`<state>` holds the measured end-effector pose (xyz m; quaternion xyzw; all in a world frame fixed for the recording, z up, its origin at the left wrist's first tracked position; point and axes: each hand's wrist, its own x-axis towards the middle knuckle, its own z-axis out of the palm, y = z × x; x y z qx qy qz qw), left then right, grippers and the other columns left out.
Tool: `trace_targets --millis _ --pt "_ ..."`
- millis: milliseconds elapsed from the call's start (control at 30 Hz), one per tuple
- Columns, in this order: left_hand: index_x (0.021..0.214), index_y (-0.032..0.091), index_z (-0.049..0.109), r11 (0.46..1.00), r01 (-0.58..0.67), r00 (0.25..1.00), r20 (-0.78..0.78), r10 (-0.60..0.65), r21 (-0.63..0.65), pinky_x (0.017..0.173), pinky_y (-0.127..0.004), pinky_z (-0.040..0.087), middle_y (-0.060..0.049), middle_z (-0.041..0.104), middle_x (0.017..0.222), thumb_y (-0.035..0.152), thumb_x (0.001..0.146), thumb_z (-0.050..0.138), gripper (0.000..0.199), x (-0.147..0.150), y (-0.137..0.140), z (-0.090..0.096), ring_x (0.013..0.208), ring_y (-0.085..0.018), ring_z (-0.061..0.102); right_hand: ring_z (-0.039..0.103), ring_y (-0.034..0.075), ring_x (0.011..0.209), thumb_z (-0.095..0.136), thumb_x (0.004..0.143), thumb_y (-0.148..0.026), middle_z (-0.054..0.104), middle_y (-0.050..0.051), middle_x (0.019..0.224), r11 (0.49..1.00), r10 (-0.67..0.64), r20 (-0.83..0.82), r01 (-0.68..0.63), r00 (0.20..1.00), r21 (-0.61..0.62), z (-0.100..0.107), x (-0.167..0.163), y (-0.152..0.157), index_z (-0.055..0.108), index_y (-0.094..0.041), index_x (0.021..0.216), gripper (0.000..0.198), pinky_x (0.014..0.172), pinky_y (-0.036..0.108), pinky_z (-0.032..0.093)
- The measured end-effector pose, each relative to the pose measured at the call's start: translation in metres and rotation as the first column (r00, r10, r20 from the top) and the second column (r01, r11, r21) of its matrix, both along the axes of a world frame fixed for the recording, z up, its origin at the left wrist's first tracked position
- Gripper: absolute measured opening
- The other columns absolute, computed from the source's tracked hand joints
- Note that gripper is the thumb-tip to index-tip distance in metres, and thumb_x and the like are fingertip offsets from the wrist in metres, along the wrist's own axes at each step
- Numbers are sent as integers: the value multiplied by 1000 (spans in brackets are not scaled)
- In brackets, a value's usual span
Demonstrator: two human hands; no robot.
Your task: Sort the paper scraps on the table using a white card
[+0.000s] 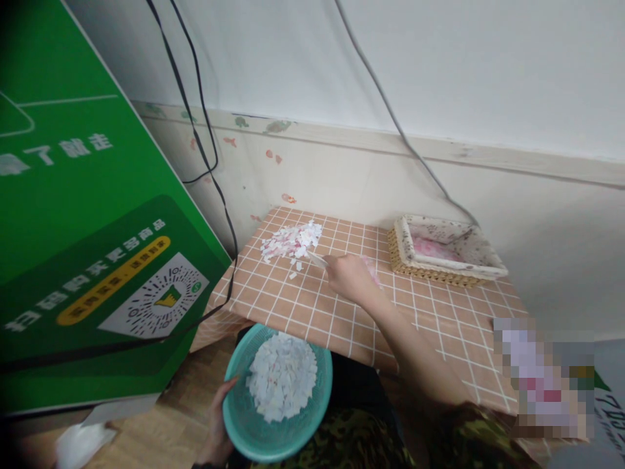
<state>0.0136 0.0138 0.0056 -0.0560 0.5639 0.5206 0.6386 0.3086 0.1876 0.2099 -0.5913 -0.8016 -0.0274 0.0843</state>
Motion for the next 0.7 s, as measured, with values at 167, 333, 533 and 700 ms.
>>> trace_targets --millis 167,333,533,700 --pt "77 14 72 1000 30 993 116 -29 -8 71 -41 54 -7 76 73 26 62 70 19 -1 0 2 70 -27 70 55 15 59 40 87 -25 65 5 69 997 -71 -149 76 986 27 -8 2 -11 64 -21 91 25 55 27 27" --pt "76 14 72 999 31 993 117 -29 -11 70 -41 53 -7 76 72 26 61 70 19 -2 0 -1 70 -28 70 57 16 60 41 86 -25 66 5 69 986 -142 -275 160 951 43 -21 -14 -18 64 -19 91 25 54 26 30" --pt "79 14 72 999 41 994 106 -40 -10 72 -42 53 -6 76 73 27 62 70 21 -2 0 0 75 -30 70 59 19 65 41 87 -26 69 6 78 979 -185 -205 198 961 43 -14 -7 14 66 -22 101 29 56 27 31" --pt "75 13 72 999 33 996 87 -32 -10 70 -41 53 -7 75 70 27 61 71 19 -2 -1 -1 69 -28 69 59 19 67 47 82 -23 69 7 76 995 -90 -158 83 983 -50 2 1 29 68 -20 87 22 59 27 33"
